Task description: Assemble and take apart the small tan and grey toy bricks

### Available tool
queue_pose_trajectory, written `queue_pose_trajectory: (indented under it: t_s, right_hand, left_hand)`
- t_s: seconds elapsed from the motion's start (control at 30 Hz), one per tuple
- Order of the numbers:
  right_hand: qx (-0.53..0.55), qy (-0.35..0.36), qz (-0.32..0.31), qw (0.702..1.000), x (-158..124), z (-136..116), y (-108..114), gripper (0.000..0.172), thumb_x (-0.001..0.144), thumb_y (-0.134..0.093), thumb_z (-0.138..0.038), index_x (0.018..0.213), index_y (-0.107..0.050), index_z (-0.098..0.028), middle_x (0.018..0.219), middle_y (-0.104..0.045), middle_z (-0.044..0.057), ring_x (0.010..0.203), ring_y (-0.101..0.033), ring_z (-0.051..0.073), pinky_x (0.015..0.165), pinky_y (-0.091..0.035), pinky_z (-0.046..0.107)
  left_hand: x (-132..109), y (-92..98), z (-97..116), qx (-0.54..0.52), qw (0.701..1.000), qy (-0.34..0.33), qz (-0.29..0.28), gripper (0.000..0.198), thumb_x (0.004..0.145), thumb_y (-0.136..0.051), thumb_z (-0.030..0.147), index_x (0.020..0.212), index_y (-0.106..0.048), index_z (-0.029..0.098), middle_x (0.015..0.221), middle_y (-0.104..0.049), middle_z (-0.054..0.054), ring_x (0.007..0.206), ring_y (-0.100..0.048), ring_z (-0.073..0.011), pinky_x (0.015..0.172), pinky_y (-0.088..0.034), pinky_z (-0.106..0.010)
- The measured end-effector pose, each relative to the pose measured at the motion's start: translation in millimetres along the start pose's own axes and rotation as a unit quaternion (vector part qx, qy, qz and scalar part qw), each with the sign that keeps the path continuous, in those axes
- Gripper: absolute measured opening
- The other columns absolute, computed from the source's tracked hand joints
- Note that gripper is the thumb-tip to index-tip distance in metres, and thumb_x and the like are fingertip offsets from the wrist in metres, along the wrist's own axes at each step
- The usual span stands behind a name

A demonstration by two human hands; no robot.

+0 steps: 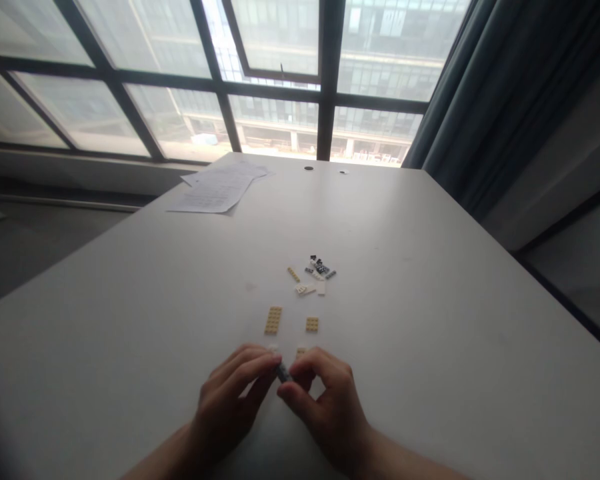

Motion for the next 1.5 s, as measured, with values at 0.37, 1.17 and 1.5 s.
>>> queue_pose_trajectory:
  t_s: [0.37,1.17,1.5]
  right_hand:
    - [0.053,0.013,0.034,0.998,0,8,1,0.043,0.070,-0.079,-0.041,0.105,-0.063,-0.022,0.073,-0.065,0.000,0.065,-0.062,0.015,0.066,-0.054,0.027]
    - [-0.264,-0.017,-0.151,0.952,26,20,38,0.051,0.067,-0.079,-0.022,0.116,-0.063,-0.021,0.099,-0.063,0.005,0.073,-0.058,0.016,0.072,-0.048,0.029]
    - [-0.271,-0.020,-0.148,0.951,25,19,33,0.032,0.074,-0.072,-0.018,0.106,-0.067,-0.020,0.094,-0.062,0.003,0.076,-0.057,0.016,0.072,-0.046,0.027]
  left_hand:
    - [0,-4.1,1,0.014,0.992,-0.030,-0.119,0.049,0.083,-0.055,0.004,0.130,-0.048,0.012,0.109,-0.065,-0.014,0.101,-0.059,-0.0205,0.085,-0.052,-0.035]
    - [6,-6.4,-2,0.201,0.950,-0.070,-0.230,0.027,0.087,-0.054,0.017,0.113,-0.062,0.019,0.114,-0.066,-0.008,0.109,-0.057,-0.0238,0.093,-0.046,-0.040]
    - [4,-7.4,-4,0.202,0.948,-0.063,-0.238,0.027,0.087,-0.055,0.017,0.113,-0.062,0.019,0.115,-0.066,-0.007,0.108,-0.057,-0.0230,0.093,-0.045,-0.040]
Point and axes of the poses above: each hand's wrist, its own x-axis towards the middle knuckle, its own y-axis out of the back of the hand, z = x × y, the point moved 2 cm from there along x, towards the middle knuckle
